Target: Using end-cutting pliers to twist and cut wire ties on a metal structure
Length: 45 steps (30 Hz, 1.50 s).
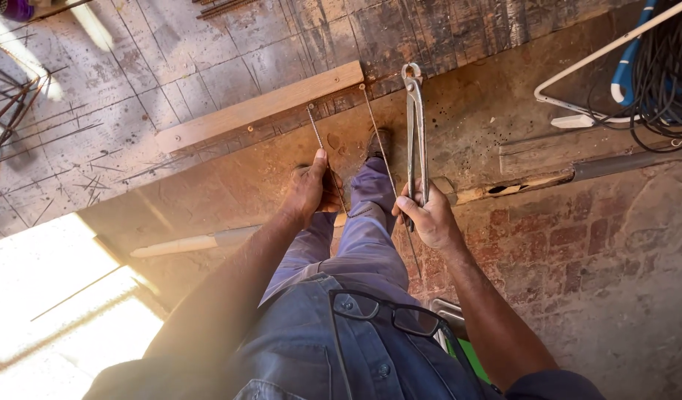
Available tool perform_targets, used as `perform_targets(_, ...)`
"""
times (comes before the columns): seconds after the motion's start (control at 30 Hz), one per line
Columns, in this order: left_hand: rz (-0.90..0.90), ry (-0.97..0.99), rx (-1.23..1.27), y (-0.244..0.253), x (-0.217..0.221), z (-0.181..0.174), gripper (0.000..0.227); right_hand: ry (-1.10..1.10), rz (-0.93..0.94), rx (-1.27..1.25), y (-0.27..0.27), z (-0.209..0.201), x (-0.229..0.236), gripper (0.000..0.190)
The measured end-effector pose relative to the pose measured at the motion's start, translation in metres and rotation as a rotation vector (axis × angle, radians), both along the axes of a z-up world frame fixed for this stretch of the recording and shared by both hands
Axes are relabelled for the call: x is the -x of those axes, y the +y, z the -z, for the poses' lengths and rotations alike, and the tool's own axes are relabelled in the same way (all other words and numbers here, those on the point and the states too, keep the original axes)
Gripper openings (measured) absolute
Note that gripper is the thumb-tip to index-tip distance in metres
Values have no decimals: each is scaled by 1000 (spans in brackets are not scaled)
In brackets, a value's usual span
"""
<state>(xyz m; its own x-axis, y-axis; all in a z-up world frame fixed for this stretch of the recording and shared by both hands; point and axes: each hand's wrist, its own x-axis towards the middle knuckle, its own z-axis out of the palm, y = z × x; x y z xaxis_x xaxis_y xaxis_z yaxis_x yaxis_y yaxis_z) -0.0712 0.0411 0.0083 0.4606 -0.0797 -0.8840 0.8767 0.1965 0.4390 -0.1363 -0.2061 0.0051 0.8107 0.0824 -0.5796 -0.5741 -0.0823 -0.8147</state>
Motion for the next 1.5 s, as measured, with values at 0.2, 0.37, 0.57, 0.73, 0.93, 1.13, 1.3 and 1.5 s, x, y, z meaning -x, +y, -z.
perform_targets(0.2,-31,-9,-7,-3,-2,-2,68,-64,-101,116,5,14,-3,14)
perform_targets(0.37,-36,-63,5,0,-1,-8,67,34,7,-33,13,-35,-18,15)
perform_targets(0.57,-151,-96,106,-1,-27,-35,42,105,292,-292,12,-89,-64,22)
perform_targets(0.73,-309,-80,218,-2,-49,-44,28,142,314,-358,17,-126,-119,22)
perform_targets(0.93,-446,-173,433,0,-50,-85,25,152,129,-438,4,-175,-144,25)
perform_targets(1.13,-415,-350,630,45,-43,-66,47,101,-656,-270,-20,-194,-169,11)
perform_targets(1.3,-262,-393,584,69,-43,-60,36,425,-780,320,-4,-186,-188,11)
perform_targets(1.5,-562,-237,266,59,-11,-47,29,62,-846,518,-26,-99,-222,23)
